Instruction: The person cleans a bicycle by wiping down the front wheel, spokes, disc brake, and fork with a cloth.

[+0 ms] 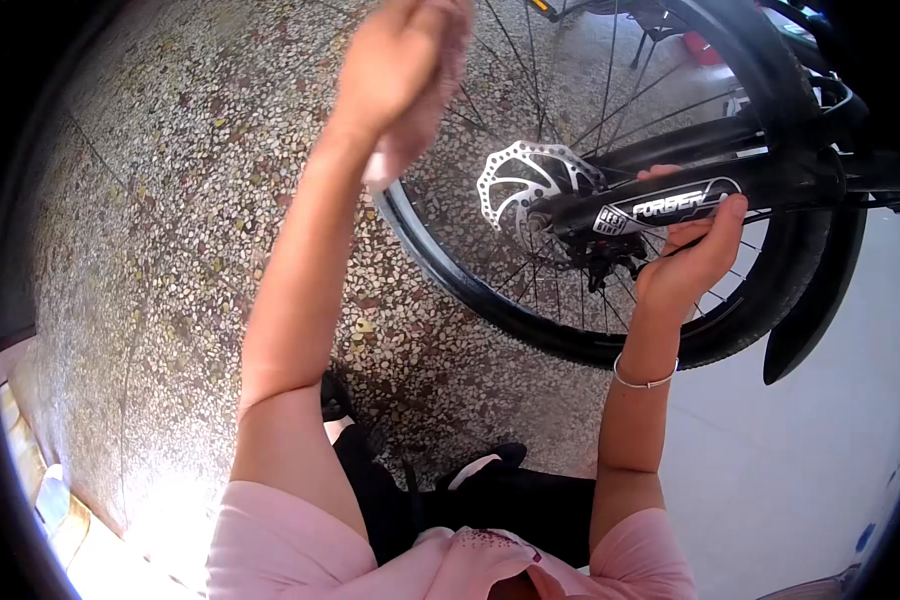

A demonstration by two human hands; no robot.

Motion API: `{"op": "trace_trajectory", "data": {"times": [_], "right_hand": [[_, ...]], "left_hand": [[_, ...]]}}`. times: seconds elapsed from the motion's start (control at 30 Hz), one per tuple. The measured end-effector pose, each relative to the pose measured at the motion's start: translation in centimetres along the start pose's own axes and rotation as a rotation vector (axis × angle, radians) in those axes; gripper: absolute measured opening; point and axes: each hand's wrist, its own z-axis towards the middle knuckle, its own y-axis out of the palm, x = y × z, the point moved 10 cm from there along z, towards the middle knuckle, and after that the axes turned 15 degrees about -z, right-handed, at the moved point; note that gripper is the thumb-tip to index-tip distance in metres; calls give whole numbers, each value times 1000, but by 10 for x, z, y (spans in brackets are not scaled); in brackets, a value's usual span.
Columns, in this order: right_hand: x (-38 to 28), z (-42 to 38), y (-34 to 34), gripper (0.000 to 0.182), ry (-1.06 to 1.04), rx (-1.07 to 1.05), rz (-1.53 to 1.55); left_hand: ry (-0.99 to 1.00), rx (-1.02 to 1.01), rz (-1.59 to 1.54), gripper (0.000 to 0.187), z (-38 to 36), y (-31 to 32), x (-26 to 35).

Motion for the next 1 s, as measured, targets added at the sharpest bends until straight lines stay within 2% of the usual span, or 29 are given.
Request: {"op": "trace_trajectory", "data": {"times": [0.07, 0.1, 0.17, 0.23, 0.27, 0.33, 0.4, 0.47, 0.5, 0.57, 0.6, 0.67, 0.7, 0.73, 0.8, 0.87, 0.93, 0.97, 1.0], "right_hand": [[2, 1, 3, 44, -3, -12, -12], [3, 2, 3, 45, 0, 1, -18], [4, 1, 2, 46, 3, 13, -25], [1, 2, 0, 48, -23, 28, -55], [5, 3, -1, 48, -18, 26, -57], [8, 4, -5, 37, -57, 2, 45], [4, 3, -4, 37, -65, 27, 55], [4, 4, -5, 37, -61, 35, 41], [7, 6, -6, 37, -41, 29, 32], [7, 6, -6, 36, -41, 23, 44], [7, 6, -4, 36, -40, 14, 59], [7, 5, -2, 37, -34, 15, 69], [7, 5, -1, 39, -28, 15, 74], [7, 5, -1, 39, -24, 9, 71], [9, 4, -1, 44, 7, 14, 90], [11, 4, -4, 44, 13, 13, 83], [7, 3, -3, 43, -10, -2, 61], [8, 4, -2, 42, -7, -17, 70], [6, 3, 0, 42, -7, -21, 70]], "left_hand": [[9, -239, 82, 32, -14, 36, -21], [131, -368, 167, 32, -31, 58, -38], [252, -496, 252, 33, -49, 86, -36], [-172, -595, 292, 31, -47, 98, -75], [-177, -595, 292, 31, -43, 95, -81], [-141, -530, 29, 28, -31, 83, -80], [-208, -493, 18, 25, -24, 64, -61], [-304, -472, -255, 21, -30, 59, -29], [-307, -474, -256, 21, -35, 63, -22], [-340, -839, -440, 16, -67, 105, 2], [-338, -839, -439, 16, -72, 116, -1], [84, -658, -38, 17, -72, 118, 5], [265, -657, 103, 23, -74, 119, 10], [259, -652, 102, 23, -75, 118, 1], [551, -605, 110, 24, -89, 107, 14], [573, -555, 35, 24, -117, 90, 0], [356, -487, 232, 22, -129, 72, -36], [356, -483, 232, 22, -135, 66, -42], [254, -533, 274, 23, -140, 65, -60]]}}
